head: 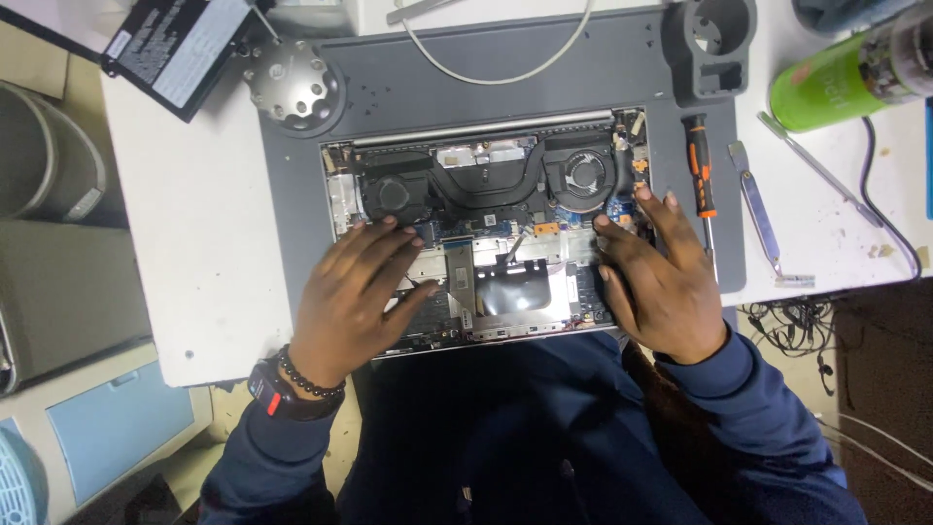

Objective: Repairing a laptop by disassembling internal components and using a screwdriver

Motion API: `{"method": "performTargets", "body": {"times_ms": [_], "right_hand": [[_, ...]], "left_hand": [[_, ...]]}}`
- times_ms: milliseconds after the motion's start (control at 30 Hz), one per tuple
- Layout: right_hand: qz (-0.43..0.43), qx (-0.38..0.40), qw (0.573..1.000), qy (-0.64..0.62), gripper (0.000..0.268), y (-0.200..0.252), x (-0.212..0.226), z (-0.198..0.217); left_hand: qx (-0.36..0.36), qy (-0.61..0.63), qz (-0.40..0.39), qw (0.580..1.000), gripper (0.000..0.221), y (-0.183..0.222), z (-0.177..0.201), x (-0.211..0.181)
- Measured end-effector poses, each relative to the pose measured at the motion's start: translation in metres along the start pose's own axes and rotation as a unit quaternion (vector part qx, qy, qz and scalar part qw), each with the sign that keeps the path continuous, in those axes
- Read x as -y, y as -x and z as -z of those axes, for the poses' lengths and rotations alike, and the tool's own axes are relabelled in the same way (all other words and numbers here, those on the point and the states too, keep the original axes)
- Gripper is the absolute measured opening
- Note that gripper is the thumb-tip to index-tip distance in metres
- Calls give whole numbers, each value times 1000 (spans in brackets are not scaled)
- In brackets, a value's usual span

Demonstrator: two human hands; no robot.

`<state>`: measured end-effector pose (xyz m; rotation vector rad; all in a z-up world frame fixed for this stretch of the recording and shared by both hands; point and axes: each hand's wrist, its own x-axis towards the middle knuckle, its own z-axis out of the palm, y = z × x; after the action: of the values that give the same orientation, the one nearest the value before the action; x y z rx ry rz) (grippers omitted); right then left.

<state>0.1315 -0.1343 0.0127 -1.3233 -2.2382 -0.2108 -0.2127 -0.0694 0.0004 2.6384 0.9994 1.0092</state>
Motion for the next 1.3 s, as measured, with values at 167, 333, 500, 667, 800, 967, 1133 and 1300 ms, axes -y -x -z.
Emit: {"method": "performTargets", "body": {"times_ms": [167,333,500,667,800,967,1133,1300], "right_hand": [[-11,7,1000,-8,16,5,-2,-3],[-18,5,1000,-22,17,6,-3,-5],[-24,4,999,-40,17,5,-3,-5],[-30,5,998,-48,16,4,-2,-5],[-29,5,998,-53,19,1,-1,-4],[-45,51,996,-60,19,1,5,3],[-65,75,992,-78,22,2,7,5],[-72,78,991,-77,22,2,9,6]], "left_hand": [[2,-14,-1,1000,36,-3,2,0],[7,-11,4,1000,34,-1,1,0],[1,-12,-1,1000,32,-3,2,-1],[8,-10,1,1000,32,-5,4,-2],[-9,-13,-4,1000,31,-4,2,-1],[29,-16,-17,999,28,-7,14,1],[66,-32,-24,997,28,-6,17,1],[68,-15,-20,997,30,-4,17,2]]}}
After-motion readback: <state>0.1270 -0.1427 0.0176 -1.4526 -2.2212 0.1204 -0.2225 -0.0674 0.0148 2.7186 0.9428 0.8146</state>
